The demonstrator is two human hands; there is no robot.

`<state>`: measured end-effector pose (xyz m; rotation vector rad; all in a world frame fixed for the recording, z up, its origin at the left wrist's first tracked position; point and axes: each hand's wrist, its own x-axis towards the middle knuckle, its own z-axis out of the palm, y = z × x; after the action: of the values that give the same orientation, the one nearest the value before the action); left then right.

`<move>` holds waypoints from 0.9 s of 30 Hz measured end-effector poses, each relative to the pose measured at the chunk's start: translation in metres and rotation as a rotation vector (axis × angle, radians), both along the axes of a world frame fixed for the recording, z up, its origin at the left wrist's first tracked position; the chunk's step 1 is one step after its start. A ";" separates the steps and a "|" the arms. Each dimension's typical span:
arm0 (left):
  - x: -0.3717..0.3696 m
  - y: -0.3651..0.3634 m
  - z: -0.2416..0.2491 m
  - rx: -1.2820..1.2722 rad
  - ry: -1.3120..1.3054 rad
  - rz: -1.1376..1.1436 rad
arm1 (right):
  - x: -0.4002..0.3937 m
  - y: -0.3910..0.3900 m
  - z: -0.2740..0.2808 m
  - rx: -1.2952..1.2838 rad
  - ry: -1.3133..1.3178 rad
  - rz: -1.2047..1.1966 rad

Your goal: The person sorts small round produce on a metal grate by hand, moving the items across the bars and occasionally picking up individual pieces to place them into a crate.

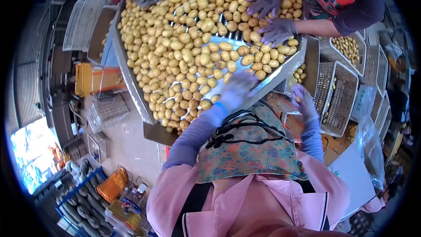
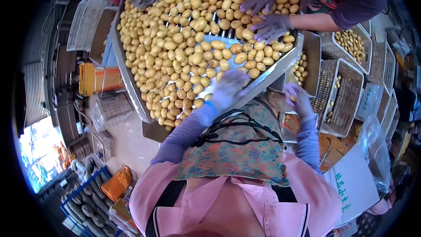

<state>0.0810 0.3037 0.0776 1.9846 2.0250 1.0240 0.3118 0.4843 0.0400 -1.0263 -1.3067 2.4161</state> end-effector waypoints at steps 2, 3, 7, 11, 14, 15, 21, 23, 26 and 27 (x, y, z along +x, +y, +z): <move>-0.019 -0.089 -0.070 -0.284 0.355 0.221 | 0.061 0.031 0.024 0.629 -0.336 0.575; -0.041 -0.135 -0.036 -0.570 0.154 0.141 | 0.088 0.046 0.029 0.798 -0.602 0.841; -0.067 -0.255 -0.072 -0.779 0.422 0.439 | 0.114 0.068 0.051 0.903 -1.041 0.991; -0.074 -0.211 -0.101 -0.417 0.213 1.163 | -0.026 0.009 0.090 0.920 -0.335 0.356; -0.035 -0.138 -0.082 -0.625 0.249 0.883 | -0.127 -0.040 0.095 1.056 -0.128 0.753; -0.022 -0.134 -0.086 -0.702 0.161 0.666 | -0.149 -0.051 0.094 1.149 -0.077 0.882; -0.006 -0.244 -0.061 -0.539 0.259 0.795 | -0.232 -0.127 0.017 1.502 -0.081 0.952; -0.012 -0.250 -0.076 -0.564 0.153 0.900 | -0.259 -0.148 0.007 1.570 -0.183 1.059; -0.017 -0.224 -0.076 -0.513 0.059 0.980 | -0.287 -0.160 0.004 1.440 -0.319 1.321; -0.016 -0.208 -0.068 -0.444 0.062 0.954 | -0.282 -0.157 0.015 1.437 -0.325 1.308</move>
<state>0.0650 0.0958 0.0099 0.8040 2.9545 0.4978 0.0296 0.3268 0.0552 0.0139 -3.5633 0.7263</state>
